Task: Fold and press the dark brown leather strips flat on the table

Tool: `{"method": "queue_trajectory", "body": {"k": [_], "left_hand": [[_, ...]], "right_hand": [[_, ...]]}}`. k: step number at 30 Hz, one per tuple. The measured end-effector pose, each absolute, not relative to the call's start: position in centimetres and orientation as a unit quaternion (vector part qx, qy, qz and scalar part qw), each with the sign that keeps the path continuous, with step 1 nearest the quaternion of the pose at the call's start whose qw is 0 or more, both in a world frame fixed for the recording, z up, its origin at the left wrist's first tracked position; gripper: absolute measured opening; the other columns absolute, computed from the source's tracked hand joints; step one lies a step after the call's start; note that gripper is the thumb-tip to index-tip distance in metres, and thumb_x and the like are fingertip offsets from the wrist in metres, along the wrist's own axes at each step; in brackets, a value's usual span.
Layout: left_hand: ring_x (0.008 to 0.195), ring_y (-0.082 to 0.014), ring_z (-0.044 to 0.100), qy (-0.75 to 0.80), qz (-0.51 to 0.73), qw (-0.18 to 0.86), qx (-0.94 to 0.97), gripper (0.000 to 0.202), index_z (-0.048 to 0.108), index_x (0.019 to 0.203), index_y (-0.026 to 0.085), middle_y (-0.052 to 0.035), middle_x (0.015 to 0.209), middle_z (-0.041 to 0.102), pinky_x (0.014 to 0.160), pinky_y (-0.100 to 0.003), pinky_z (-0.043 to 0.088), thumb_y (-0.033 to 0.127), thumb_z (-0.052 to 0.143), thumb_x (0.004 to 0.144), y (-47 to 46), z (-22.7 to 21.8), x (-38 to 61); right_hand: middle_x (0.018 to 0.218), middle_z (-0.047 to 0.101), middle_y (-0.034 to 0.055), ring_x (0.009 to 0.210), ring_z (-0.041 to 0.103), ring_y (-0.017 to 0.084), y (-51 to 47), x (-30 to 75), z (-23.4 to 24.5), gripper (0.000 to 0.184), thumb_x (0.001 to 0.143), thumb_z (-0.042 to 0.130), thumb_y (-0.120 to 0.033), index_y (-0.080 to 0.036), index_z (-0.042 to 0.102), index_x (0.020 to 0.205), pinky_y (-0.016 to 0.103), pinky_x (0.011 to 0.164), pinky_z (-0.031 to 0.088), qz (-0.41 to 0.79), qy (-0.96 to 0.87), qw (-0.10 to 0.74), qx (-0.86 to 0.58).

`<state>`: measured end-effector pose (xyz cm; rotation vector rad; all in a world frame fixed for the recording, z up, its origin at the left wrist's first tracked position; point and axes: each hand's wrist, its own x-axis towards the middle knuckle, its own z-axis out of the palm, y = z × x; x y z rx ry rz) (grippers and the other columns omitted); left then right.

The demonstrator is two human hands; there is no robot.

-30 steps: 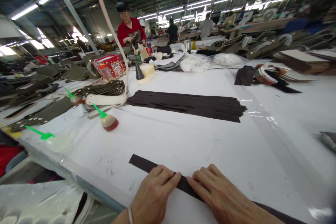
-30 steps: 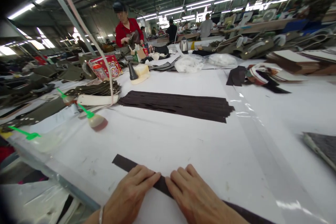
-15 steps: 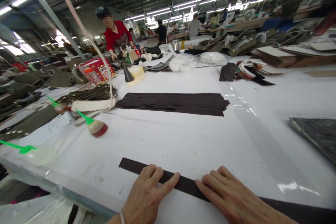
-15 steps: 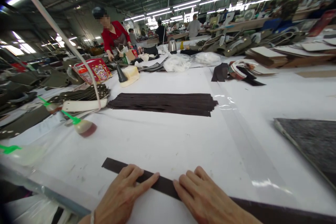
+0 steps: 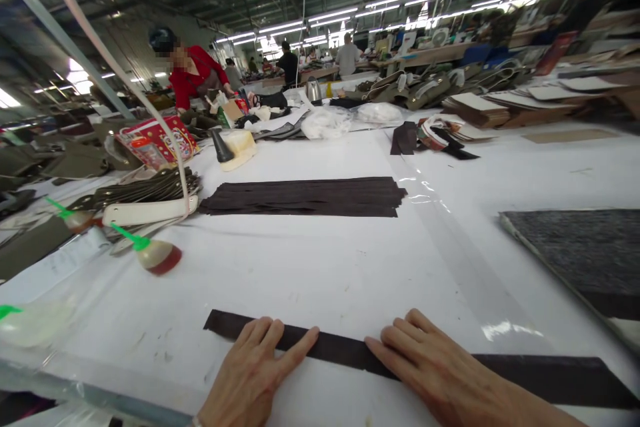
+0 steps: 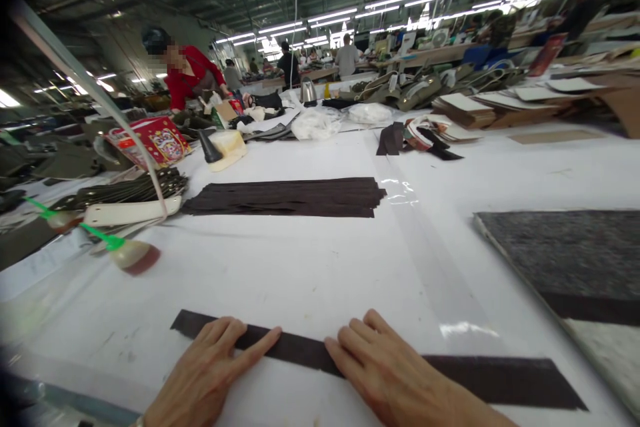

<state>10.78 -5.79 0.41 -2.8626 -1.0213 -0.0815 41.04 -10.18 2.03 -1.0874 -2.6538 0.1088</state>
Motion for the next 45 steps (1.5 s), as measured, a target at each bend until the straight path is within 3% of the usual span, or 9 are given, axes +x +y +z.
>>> {"method": "queue_trajectory", "body": {"k": [4, 8, 11, 14, 17, 24, 31, 40, 45], "left_hand": [[0.097, -0.0223, 0.049, -0.35, -0.034, 0.076, -0.933, 0.086, 0.027, 0.144, 0.038, -0.0051, 0.104, 0.052, 0.087, -0.038, 0.043, -0.007, 0.035, 0.071, -4.7, 0.8, 7.6], [0.108, -0.0231, 0.049, -0.389, -0.061, 0.121, -0.911, 0.081, 0.041, 0.138, 0.038, -0.0058, 0.12, 0.051, 0.09, -0.041, 0.042, -0.01, 0.031, 0.073, -3.4, 2.2, 5.3], [0.112, -0.0239, 0.048, -0.414, -0.147, 0.117, -0.891, 0.062, 0.053, 0.129, 0.027, -0.0089, 0.126, 0.05, 0.092, -0.042, 0.045, -0.006, 0.032, 0.081, -3.9, 2.5, 7.3], [0.11, -0.0226, 0.051, -0.365, -0.189, 0.037, -0.911, 0.05, 0.052, 0.128, 0.014, -0.0111, 0.118, 0.057, 0.094, -0.038, 0.049, -0.001, 0.035, 0.084, -5.2, 1.4, 11.1], [0.107, -0.0235, 0.054, -0.34, -0.191, -0.012, -0.921, 0.048, 0.051, 0.128, 0.009, -0.0128, 0.115, 0.059, 0.093, -0.039, 0.052, 0.0, 0.035, 0.083, -6.3, -0.2, 13.5], [0.117, -0.0226, 0.049, -0.337, -0.168, 0.021, -0.926, 0.063, 0.046, 0.135, 0.013, -0.0115, 0.126, 0.053, 0.094, -0.035, 0.052, -0.005, 0.032, 0.076, -6.5, -1.1, 12.4], [0.113, -0.0198, 0.051, -0.323, -0.167, 0.058, -0.93, 0.065, 0.046, 0.136, 0.015, -0.01, 0.118, 0.056, 0.093, -0.03, 0.052, -0.004, 0.031, 0.076, -6.3, -0.7, 12.4], [0.105, -0.0223, 0.053, -0.311, -0.135, 0.063, -0.939, 0.07, 0.042, 0.14, 0.02, -0.0099, 0.108, 0.058, 0.085, -0.032, 0.056, -0.004, 0.031, 0.075, -6.1, -0.2, 12.9], [0.103, -0.0233, 0.054, -0.318, -0.164, 0.072, -0.931, 0.058, 0.047, 0.136, 0.017, -0.0121, 0.112, 0.056, 0.085, -0.036, 0.054, 0.0, 0.036, 0.082, -6.1, 0.1, 13.0]], "right_hand": [[0.091, 0.054, 0.0053, 0.078, 0.048, 0.019, -8.9, 38.1, 1.4, 0.031, 0.088, 0.042, 0.0, -0.013, 0.052, 0.113, 0.034, 0.078, 0.037, 0.024, -0.911, 0.14, -0.386], [0.086, 0.052, 0.0027, 0.073, 0.045, 0.019, -7.4, 35.0, 0.9, 0.024, 0.084, 0.052, 0.0, -0.015, 0.053, 0.102, 0.032, 0.073, 0.036, 0.015, -0.908, 0.15, -0.392], [0.085, 0.052, 0.002, 0.072, 0.044, 0.018, -6.8, 33.9, 0.6, 0.025, 0.081, 0.053, 0.003, -0.015, 0.053, 0.098, 0.032, 0.073, 0.035, 0.015, -0.909, 0.164, -0.382], [0.086, 0.052, 0.0019, 0.073, 0.045, 0.018, -6.8, 34.0, 0.5, 0.028, 0.081, 0.053, 0.002, -0.014, 0.053, 0.104, 0.033, 0.074, 0.035, 0.018, -0.909, 0.169, -0.381], [0.088, 0.052, 0.0023, 0.076, 0.045, 0.019, -6.8, 34.4, 0.5, 0.025, 0.085, 0.053, -0.001, -0.014, 0.053, 0.107, 0.034, 0.076, 0.036, 0.025, -0.91, 0.159, -0.381], [0.086, 0.052, 0.0026, 0.075, 0.045, 0.018, -7.0, 36.1, 0.6, 0.014, 0.089, 0.052, -0.005, -0.013, 0.055, 0.1, 0.033, 0.073, 0.037, 0.032, -0.926, 0.153, -0.344], [0.084, 0.051, 0.0034, 0.074, 0.044, 0.019, -8.1, 38.3, 1.0, 0.014, 0.091, 0.045, -0.005, -0.013, 0.054, 0.098, 0.034, 0.073, 0.036, 0.035, -0.925, 0.146, -0.349], [0.087, 0.051, 0.0035, 0.078, 0.044, 0.019, -9.8, 40.8, 0.9, 0.021, 0.09, 0.042, -0.002, -0.015, 0.054, 0.101, 0.035, 0.08, 0.033, 0.077, -0.908, 0.143, -0.385], [0.09, 0.052, 0.0022, 0.081, 0.045, 0.019, -9.6, 40.3, 1.0, 0.016, 0.089, 0.05, -0.006, -0.019, 0.055, 0.097, 0.034, 0.078, 0.031, 0.112, -0.876, 0.168, -0.439]]}}
